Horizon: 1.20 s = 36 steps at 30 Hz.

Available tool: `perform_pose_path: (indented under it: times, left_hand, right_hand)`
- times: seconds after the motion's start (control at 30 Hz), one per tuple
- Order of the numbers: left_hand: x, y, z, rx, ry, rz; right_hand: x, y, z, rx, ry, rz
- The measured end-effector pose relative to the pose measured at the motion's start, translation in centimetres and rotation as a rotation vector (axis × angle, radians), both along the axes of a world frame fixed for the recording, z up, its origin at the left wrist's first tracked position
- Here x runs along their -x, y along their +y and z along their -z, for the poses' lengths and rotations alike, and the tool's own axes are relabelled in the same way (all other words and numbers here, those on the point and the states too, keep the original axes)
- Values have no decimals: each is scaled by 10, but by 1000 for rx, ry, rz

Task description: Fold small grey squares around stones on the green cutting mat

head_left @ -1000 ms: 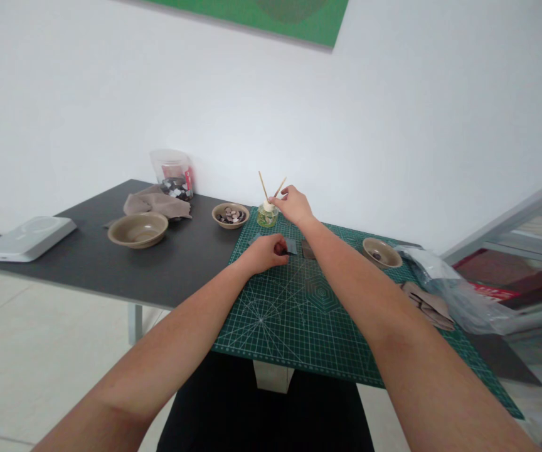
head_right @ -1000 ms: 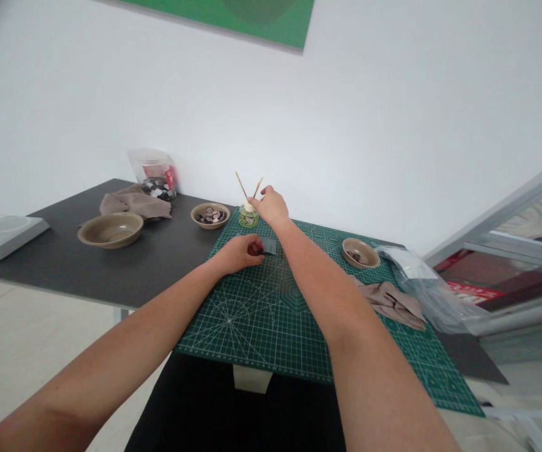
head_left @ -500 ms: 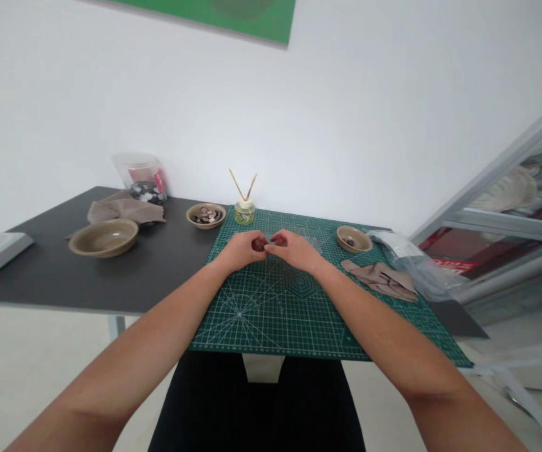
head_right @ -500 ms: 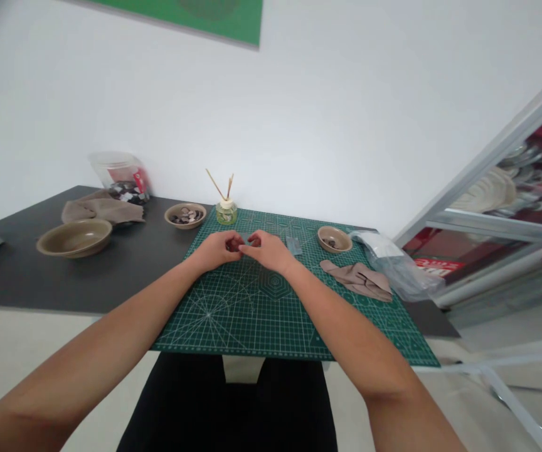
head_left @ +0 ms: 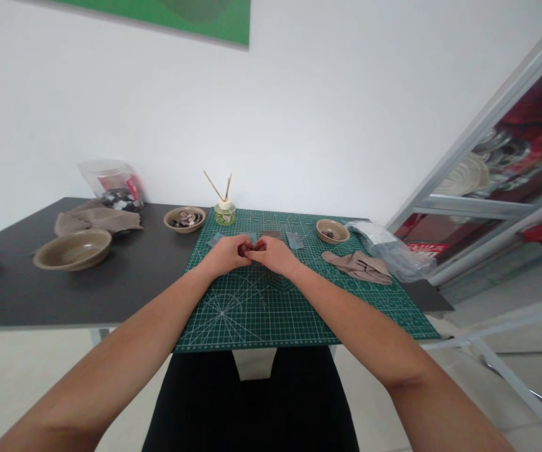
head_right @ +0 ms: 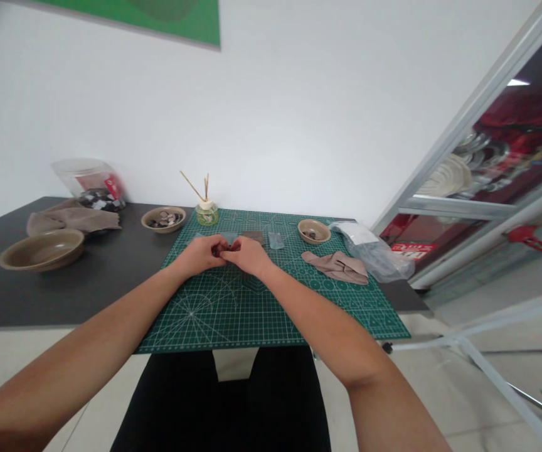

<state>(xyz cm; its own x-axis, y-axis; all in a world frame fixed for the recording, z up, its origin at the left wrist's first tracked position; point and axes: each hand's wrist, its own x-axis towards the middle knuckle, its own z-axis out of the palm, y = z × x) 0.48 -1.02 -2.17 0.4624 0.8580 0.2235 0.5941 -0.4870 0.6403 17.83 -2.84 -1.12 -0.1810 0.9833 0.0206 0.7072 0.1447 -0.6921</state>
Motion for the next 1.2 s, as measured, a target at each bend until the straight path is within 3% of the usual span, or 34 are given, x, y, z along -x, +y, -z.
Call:
perform_pose_path:
  times: [0.4,0.53,0.7,0.83,0.97,1.2]
  left_hand:
    - [-1,1,4,13,-49,69]
    - [4,7,8,22,-92,85]
    - [7,11,12,-17,-107,91]
    - [5,10,11,-45,-108,95]
    - [5,9,10,-26,-108,85]
    - [5,10,12,-25,-115,94]
  right_hand:
    - [-8,3,2,-89,-83,26]
    - [-31,11,-5,-203,-196,118]
    - [-83,35,-22,-299,-399,305]
    - [-130,58,-28,-239,-550,468]
    - [-165,74,-22,-113,-595,562]
    - [-187,85,-13,21,-636,537]
